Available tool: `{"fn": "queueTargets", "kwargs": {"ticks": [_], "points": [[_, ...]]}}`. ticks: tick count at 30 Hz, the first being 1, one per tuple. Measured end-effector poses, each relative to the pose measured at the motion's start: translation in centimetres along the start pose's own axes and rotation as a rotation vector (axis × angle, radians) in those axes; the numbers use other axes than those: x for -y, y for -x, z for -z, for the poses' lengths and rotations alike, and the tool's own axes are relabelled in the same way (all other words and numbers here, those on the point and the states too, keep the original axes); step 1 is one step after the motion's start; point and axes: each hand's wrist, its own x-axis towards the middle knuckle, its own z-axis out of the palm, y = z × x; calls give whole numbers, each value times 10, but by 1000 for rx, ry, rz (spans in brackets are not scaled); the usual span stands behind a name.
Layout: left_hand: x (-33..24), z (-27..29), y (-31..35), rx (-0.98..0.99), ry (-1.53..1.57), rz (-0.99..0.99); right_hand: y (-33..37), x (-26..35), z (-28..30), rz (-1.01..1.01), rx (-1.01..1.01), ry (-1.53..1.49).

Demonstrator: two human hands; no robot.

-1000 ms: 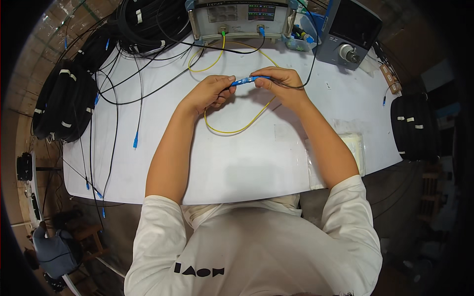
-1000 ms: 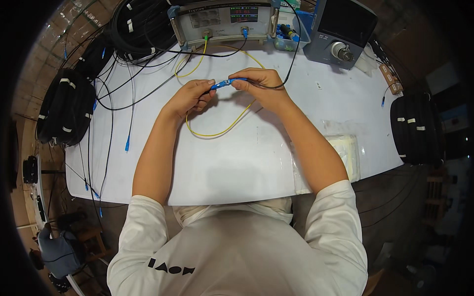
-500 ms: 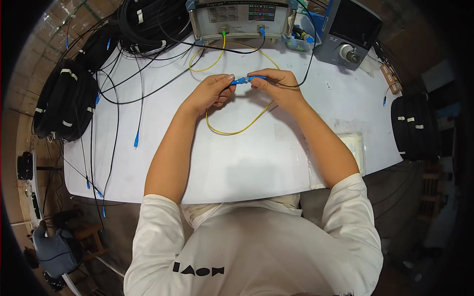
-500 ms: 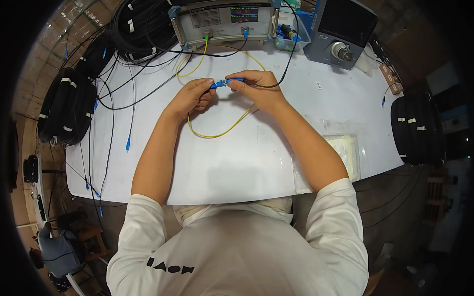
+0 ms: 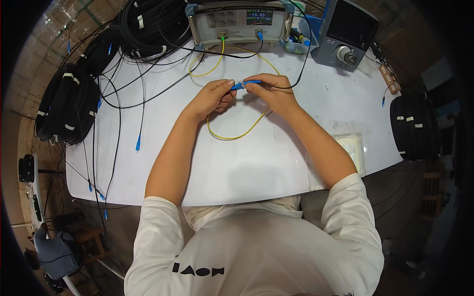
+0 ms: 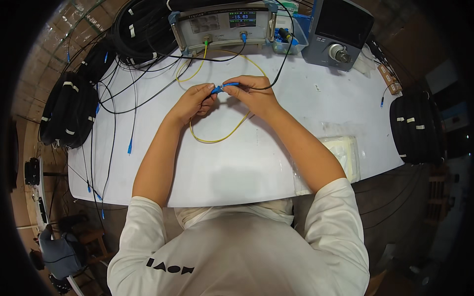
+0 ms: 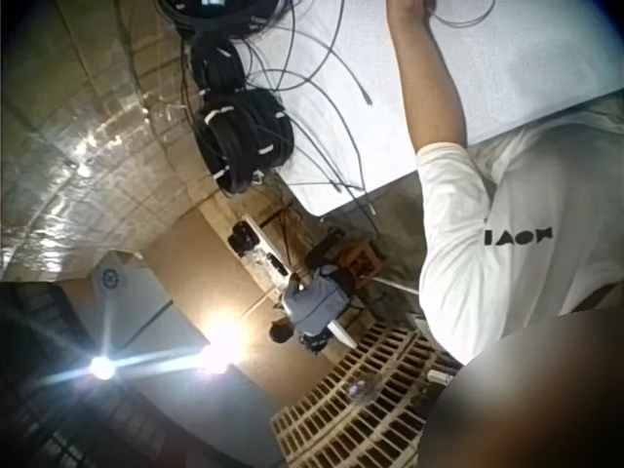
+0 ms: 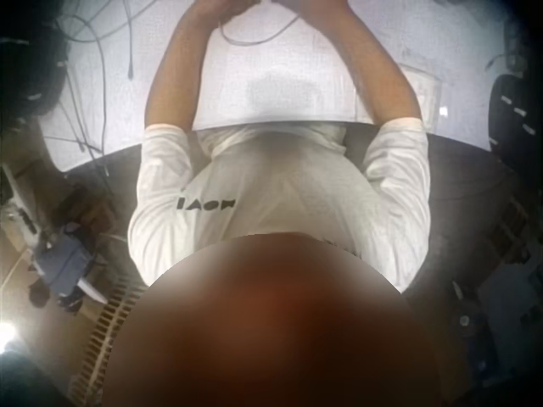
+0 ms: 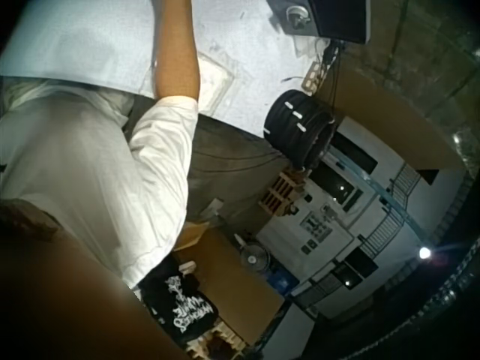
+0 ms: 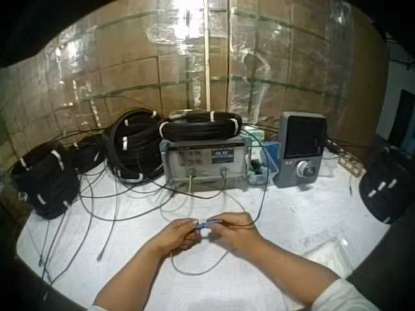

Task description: Connecting fiber optic cables to measurement equipment and checking signal strength.

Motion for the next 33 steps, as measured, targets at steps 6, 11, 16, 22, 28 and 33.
{"fn": "queueTargets", "kwargs": {"ticks": [6, 11, 16, 22, 28, 33], "points": [[9, -20, -2, -130, -128, -148, -1, -4, 10, -67, -13, 8], [23, -16, -7, -295, -309, -371, -2, -6, 8, -53, -48, 23], [25, -16, -11, -420, -530, -527, 0, -1, 6, -46, -81, 95], [25, -18, -11, -435, -524, -488, 0, -3, 6, -24, -94, 111], [24, -20, -12, -440, -520, -453, -1, -6, 8, -4, -80, 146], [28, -17, -13, -442, -521, -476, 0, -4, 6, 23, -71, 155]]}}
